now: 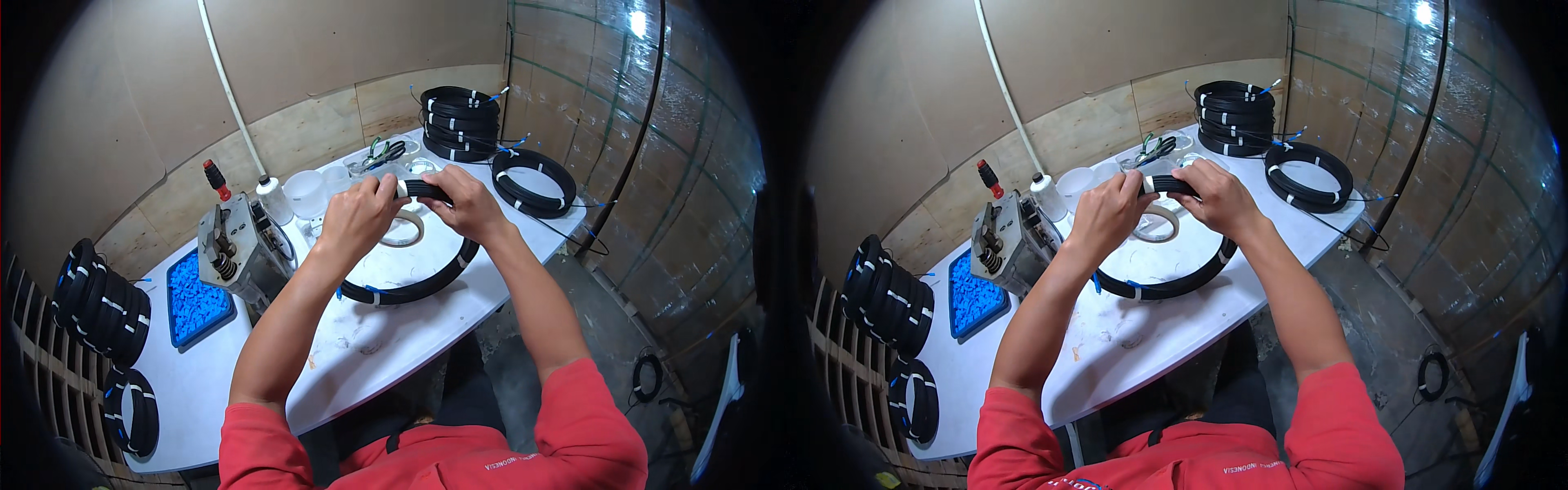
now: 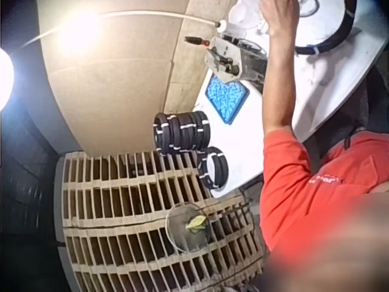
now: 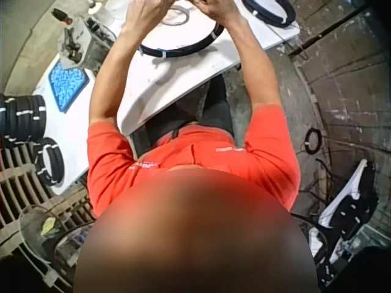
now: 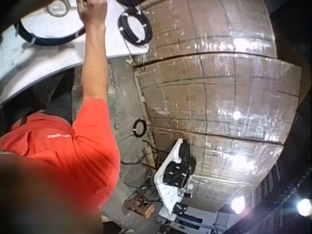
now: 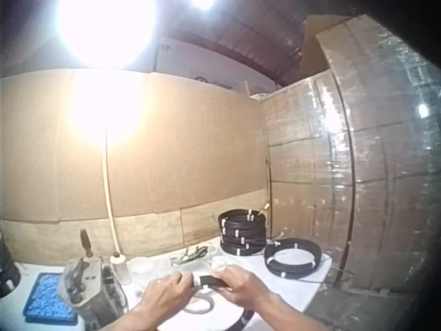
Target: Applying white adhesive tape to a coiled black cable at regular intervals to secure it.
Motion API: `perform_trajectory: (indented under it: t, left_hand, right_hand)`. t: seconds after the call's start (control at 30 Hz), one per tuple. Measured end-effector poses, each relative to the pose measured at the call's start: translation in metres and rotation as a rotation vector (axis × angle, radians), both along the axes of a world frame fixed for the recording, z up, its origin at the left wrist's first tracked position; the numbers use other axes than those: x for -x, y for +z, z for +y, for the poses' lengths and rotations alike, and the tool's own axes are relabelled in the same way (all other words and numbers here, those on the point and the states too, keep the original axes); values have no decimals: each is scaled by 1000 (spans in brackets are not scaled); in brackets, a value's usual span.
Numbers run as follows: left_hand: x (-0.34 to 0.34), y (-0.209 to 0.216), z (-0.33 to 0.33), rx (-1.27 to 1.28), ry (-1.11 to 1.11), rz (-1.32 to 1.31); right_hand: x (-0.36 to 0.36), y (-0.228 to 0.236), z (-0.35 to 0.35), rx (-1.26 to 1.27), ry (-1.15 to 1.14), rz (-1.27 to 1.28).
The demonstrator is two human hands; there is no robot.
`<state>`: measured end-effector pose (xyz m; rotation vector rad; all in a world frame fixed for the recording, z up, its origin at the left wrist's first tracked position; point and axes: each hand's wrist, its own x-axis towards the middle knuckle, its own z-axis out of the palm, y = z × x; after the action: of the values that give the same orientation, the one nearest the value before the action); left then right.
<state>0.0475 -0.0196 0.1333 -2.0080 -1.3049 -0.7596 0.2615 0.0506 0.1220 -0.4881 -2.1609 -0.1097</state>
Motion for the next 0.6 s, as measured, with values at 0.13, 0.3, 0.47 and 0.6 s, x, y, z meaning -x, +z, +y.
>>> perform_trajectory:
  t: [0.13, 0.3, 0.47, 0.6]
  left_hand:
    - [7, 0, -7, 26, -10, 21]
    - [-2, 3, -8, 25, -88, 31]
    - [-2, 4, -10, 41, -171, 26]
    - [-4, 5, -14, 92, -149, 29]
  right_hand:
    - [0, 26, -5, 487, 154, 1]
    - [1, 49, 35, 1156, 355, -120]
    - [35, 49, 55, 1488, 355, -550]
    - [44, 35, 62, 1516, 446, -571]
